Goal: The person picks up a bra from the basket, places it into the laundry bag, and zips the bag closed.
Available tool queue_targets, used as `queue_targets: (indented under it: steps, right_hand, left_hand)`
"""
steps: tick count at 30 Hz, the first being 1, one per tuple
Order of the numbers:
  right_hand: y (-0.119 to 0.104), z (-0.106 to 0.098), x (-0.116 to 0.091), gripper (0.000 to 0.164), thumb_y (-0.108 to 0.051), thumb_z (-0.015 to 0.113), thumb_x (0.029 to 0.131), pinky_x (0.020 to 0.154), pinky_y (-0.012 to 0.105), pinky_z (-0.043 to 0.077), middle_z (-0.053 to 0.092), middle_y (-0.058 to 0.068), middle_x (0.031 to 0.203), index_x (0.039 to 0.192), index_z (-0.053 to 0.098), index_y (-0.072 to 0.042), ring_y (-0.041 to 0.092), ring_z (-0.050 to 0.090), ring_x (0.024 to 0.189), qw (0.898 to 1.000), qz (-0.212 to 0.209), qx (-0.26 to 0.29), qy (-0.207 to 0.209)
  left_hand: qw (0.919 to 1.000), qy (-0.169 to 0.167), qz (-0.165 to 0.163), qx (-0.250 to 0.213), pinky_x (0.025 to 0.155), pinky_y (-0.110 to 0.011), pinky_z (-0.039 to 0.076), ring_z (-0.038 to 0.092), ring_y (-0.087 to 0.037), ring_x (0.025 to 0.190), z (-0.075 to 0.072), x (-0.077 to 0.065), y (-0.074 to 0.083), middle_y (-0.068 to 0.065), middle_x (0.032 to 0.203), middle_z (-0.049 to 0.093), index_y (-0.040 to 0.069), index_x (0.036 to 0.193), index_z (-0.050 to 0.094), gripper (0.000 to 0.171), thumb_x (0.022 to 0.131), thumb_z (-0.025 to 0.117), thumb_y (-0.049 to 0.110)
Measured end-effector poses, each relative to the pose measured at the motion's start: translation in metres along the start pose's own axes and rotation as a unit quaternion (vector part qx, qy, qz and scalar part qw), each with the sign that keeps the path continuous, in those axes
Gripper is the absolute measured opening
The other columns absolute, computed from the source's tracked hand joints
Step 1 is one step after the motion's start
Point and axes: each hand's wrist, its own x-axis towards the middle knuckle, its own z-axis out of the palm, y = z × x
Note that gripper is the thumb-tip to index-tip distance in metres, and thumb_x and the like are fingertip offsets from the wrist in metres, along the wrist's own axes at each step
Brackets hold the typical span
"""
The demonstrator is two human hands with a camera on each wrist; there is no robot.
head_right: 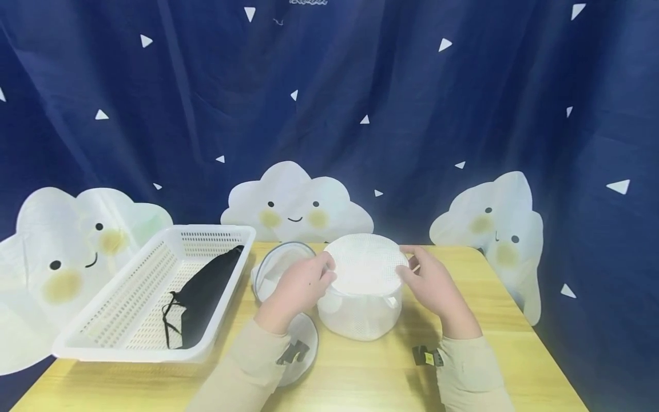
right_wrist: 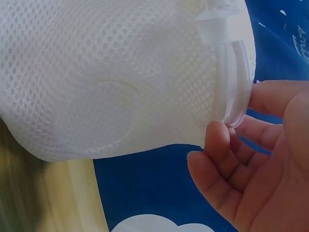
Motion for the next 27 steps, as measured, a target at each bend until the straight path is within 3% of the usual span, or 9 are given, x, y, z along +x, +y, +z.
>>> queue_targets:
  steps: [5,11,18,23,27]
  right_hand:
    - [-0.001,0.000,0.001,0.043,-0.020,0.061,0.101,0.069,0.038,0.048,0.057,0.009,0.092,0.140,0.053,-0.002,0.021,0.057,0.074,1.000,-0.005,-0.017,0.010]
    - [-0.010,0.001,-0.001,0.036,-0.021,0.061,0.100,0.067,0.038,0.042,0.053,0.006,0.086,0.131,0.061,-0.004,0.020,0.051,0.074,0.996,-0.028,-0.077,0.041]
    - [-0.035,0.002,-0.011,0.016,-0.008,0.074,0.090,0.066,0.033,0.044,0.053,-0.005,0.081,0.105,0.069,-0.011,0.014,0.050,0.073,0.985,-0.137,-0.094,0.048]
    - [-0.048,0.007,-0.016,0.021,-0.006,0.081,0.082,0.071,0.035,0.049,0.056,-0.007,0.088,0.096,0.068,-0.016,0.013,0.054,0.081,0.975,-0.186,-0.119,0.037]
    - [-0.051,0.016,-0.016,0.028,-0.008,0.086,0.075,0.079,0.039,0.047,0.057,-0.005,0.093,0.092,0.065,-0.016,0.019,0.052,0.089,0.959,-0.234,-0.156,0.030]
  left_hand:
    - [0.9999,0.012,-0.004,-0.005,0.063,-0.036,0.047,0.056,-0.018,0.066,0.001,0.001,0.000,0.002,0.074,0.060,0.016,0.102,0.058,0.012,0.100,0.065,0.026]
    - [0.9998,0.019,-0.008,0.001,0.059,-0.035,0.045,0.055,-0.017,0.064,0.002,0.001,0.000,0.003,0.070,0.057,0.017,0.098,0.056,0.014,0.099,0.065,0.028]
    - [0.9998,0.007,-0.014,0.014,0.057,-0.035,0.043,0.053,-0.016,0.062,0.002,-0.003,-0.001,0.005,0.066,0.052,0.019,0.090,0.052,0.019,0.102,0.060,0.031]
    - [0.9998,-0.019,0.008,0.001,0.056,-0.033,0.043,0.053,-0.015,0.060,-0.001,-0.006,-0.001,0.006,0.065,0.053,0.016,0.094,0.053,0.018,0.105,0.054,0.030]
    - [0.9988,-0.039,0.027,-0.015,0.057,-0.032,0.043,0.055,-0.012,0.061,-0.003,-0.007,0.001,0.011,0.063,0.056,0.015,0.095,0.053,0.018,0.106,0.051,0.029]
